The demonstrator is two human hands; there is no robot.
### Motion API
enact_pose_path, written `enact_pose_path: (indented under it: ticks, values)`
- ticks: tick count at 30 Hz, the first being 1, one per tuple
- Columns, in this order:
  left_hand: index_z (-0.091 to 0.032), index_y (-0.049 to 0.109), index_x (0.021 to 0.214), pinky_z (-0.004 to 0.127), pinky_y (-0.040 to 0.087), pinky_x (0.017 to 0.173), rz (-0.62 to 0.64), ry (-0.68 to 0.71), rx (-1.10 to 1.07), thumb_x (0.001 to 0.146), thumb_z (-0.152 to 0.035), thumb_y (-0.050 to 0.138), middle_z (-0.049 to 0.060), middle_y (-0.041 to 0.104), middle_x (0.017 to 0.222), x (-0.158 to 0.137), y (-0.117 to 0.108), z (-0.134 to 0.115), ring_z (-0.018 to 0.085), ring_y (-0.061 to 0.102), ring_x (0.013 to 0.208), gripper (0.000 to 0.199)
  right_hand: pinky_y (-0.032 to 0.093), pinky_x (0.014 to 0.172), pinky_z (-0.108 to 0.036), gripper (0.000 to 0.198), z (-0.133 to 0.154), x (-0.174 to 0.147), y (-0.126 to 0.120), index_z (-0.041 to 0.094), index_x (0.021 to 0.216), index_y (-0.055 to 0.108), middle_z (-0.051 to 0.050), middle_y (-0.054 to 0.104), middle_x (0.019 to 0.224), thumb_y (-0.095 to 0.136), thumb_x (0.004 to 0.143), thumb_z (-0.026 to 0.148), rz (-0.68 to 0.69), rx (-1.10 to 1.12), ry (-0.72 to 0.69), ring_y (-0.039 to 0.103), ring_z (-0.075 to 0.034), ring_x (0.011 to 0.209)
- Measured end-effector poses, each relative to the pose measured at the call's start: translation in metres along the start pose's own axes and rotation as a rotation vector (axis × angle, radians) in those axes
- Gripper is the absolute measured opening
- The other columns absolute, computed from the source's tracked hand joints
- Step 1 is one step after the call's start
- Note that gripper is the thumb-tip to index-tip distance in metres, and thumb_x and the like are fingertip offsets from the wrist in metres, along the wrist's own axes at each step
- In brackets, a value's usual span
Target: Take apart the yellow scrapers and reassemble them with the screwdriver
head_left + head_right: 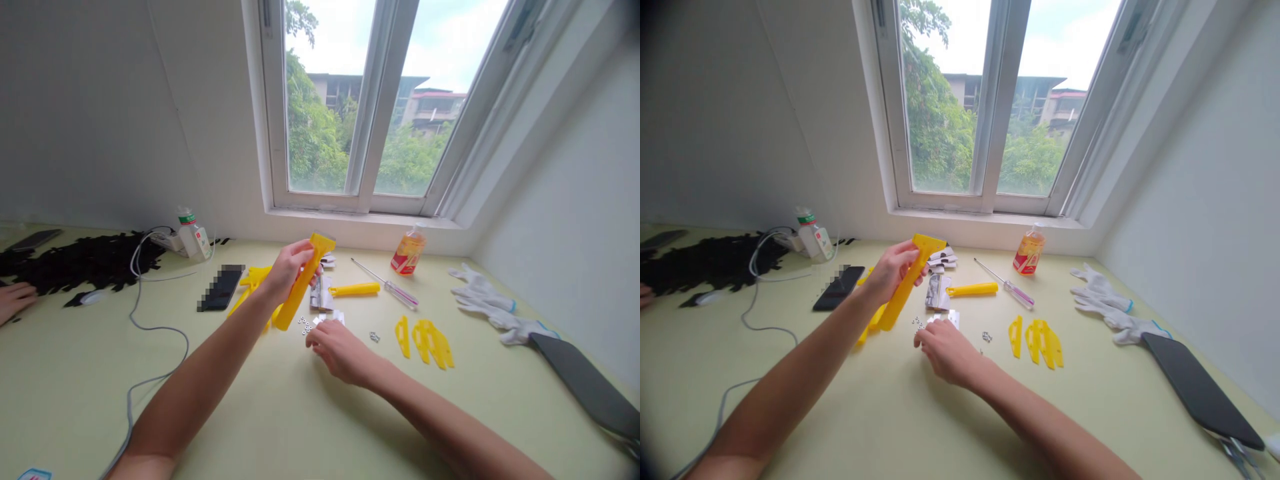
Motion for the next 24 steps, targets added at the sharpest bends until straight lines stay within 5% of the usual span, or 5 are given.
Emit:
enact_pose_path:
  ticks: [3,6,9,15,24]
  values:
    - [-0.018,0.067,0.106,0.024,0.05,0.054,-0.093,0.237,0.423,0.087,-0.03,0.06,0.009,0.062,0.1,-0.007,0.001,-0.015,0.014,0.062,0.07,0.024,0.048,0.076,-0.031,0.011,-0.019,-0.001,-0.046,0.021,0.099,0.055,-0.005,0.066,0.095,0.051,0.092,0.014,-0.164,0.083,0.098,0.06,-0.017,0.087]
    - [-0.021,0.071,0.102,0.031,0.055,0.071,-0.111,0.546,0.835,0.09,-0.022,0.057,0.01,0.057,0.119,-0.019,0.014,-0.03,0.018,0.063,0.089,0.019,0.049,0.075,-0.033,0.002,-0.047,-0.016,-0.11,0.022,0.091,0.056,-0.003,0.065,0.087,0.057,0.092,0.025,-0.576,0.235,0.299,0.06,-0.017,0.078]
    - [-0.02,0.07,0.101,0.035,0.055,0.074,-0.051,0.656,1.091,0.092,-0.018,0.053,0.01,0.058,0.121,-0.027,0.029,-0.028,0.016,0.064,0.083,0.019,0.05,0.075,-0.035,0.01,-0.054,-0.031,-0.148,0.023,0.089,0.058,-0.002,0.066,0.086,0.064,0.088,0.031,-0.816,0.302,0.329,0.061,-0.018,0.078]
    - [-0.022,0.068,0.102,0.028,0.052,0.059,0.015,0.69,1.325,0.093,-0.016,0.05,0.009,0.058,0.127,-0.037,0.049,-0.017,0.016,0.065,0.078,0.021,0.049,0.075,-0.036,0.004,-0.024,-0.027,-0.146,0.025,0.09,0.06,-0.002,0.067,0.084,0.063,0.088,0.023,-0.713,0.047,0.177,0.06,-0.019,0.078]
    - [-0.023,0.064,0.107,0.029,0.057,0.067,0.093,0.743,1.456,0.091,-0.01,0.046,0.008,0.057,0.129,-0.045,0.061,-0.011,0.019,0.066,0.092,0.027,0.047,0.076,-0.039,0.01,-0.017,-0.022,-0.138,0.026,0.089,0.058,-0.002,0.065,0.081,0.06,0.087,0.016,-0.689,-0.055,0.089,0.055,-0.022,0.081]
Point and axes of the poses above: each hand's wrist, its own x-axis towards the middle knuckle, its own y-axis out of the palm, z = x × y, the point moved 6 cm from there along x, towards the middle knuckle
